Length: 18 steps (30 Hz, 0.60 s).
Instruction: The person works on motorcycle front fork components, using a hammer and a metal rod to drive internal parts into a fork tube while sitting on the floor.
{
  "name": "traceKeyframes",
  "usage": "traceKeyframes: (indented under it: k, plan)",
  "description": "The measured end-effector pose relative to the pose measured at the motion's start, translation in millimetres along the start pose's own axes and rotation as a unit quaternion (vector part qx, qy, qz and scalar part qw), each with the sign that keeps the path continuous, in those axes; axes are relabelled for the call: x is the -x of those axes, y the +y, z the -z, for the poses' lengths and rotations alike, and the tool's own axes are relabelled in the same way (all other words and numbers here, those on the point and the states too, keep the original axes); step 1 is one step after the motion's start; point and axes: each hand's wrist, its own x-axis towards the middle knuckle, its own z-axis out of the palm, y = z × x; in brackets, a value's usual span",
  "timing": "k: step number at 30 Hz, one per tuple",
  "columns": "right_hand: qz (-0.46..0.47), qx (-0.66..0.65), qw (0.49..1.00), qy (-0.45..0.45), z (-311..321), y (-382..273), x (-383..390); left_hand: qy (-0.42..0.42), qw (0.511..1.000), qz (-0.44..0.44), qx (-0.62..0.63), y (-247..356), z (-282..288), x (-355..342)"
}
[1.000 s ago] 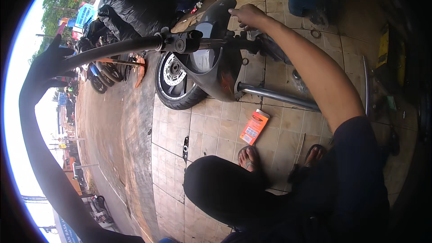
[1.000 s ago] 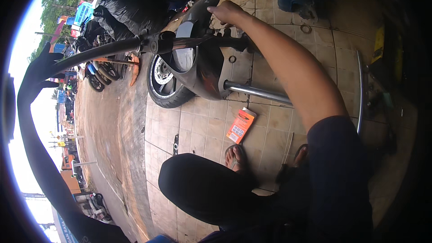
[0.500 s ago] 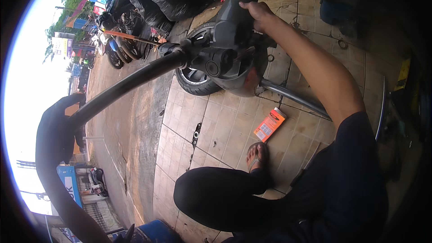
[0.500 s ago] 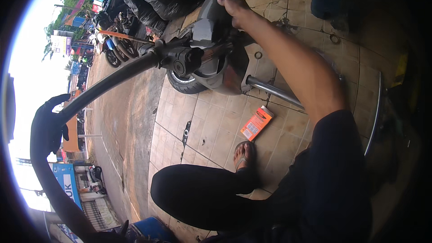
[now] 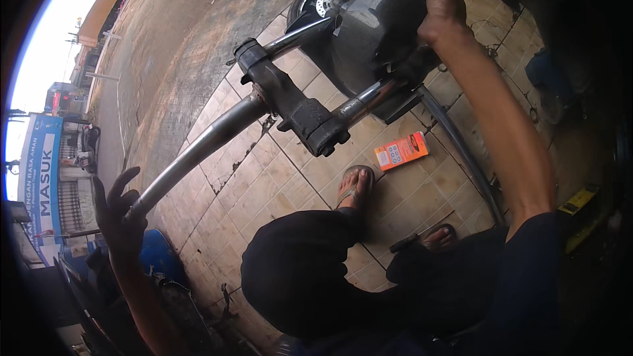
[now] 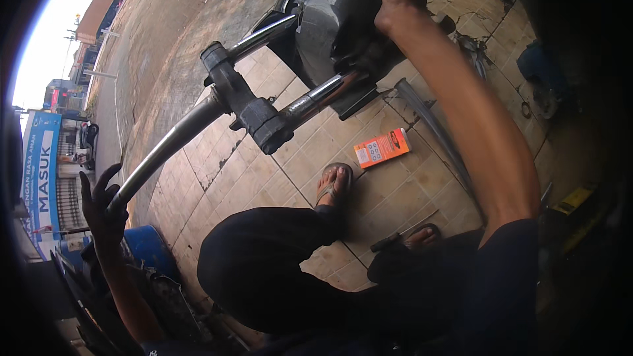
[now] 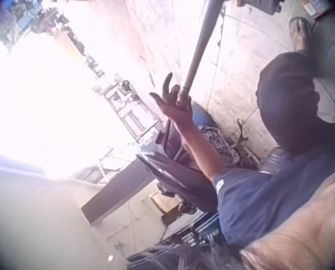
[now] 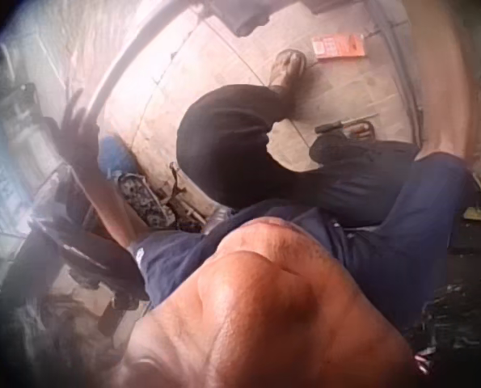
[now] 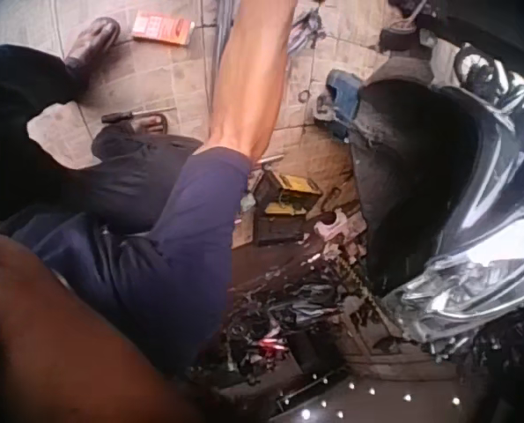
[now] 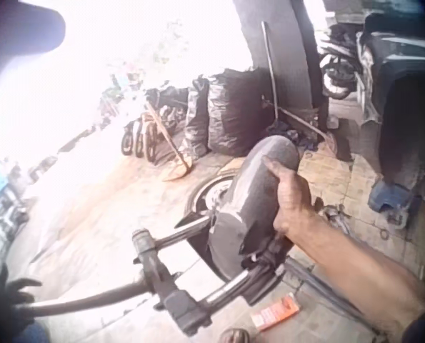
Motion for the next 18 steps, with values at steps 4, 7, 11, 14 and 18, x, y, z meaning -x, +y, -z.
traceKeyframes:
  k: [4, 7, 11, 14, 18]
  plan:
    - [0.039, 0.064, 0.997, -0.032, -20.2, 42.6, 28.2, 0.024, 0.837, 0.395, 0.379, -48.9, -7.6, 49.6]
    - [0.015, 0.112, 0.993, -0.024, -33.8, 87.2, 43.1, -0.020, 0.789, 0.482, 0.380, -63.0, -3.1, 96.5]
    - [-0.030, 0.176, 0.983, -0.041, -60.7, 91.3, 72.1, -0.027, 0.704, 0.578, 0.412, -89.6, -14.1, 157.0]
    - [-0.035, 0.279, 0.958, -0.061, -82.1, 82.5, 129.7, -0.059, 0.629, 0.643, 0.433, -97.3, -23.0, 215.2]
    - [-0.060, 0.410, 0.893, -0.177, -112.5, 66.0, 181.8, -0.054, 0.532, 0.718, 0.445, -70.6, -33.4, 292.7]
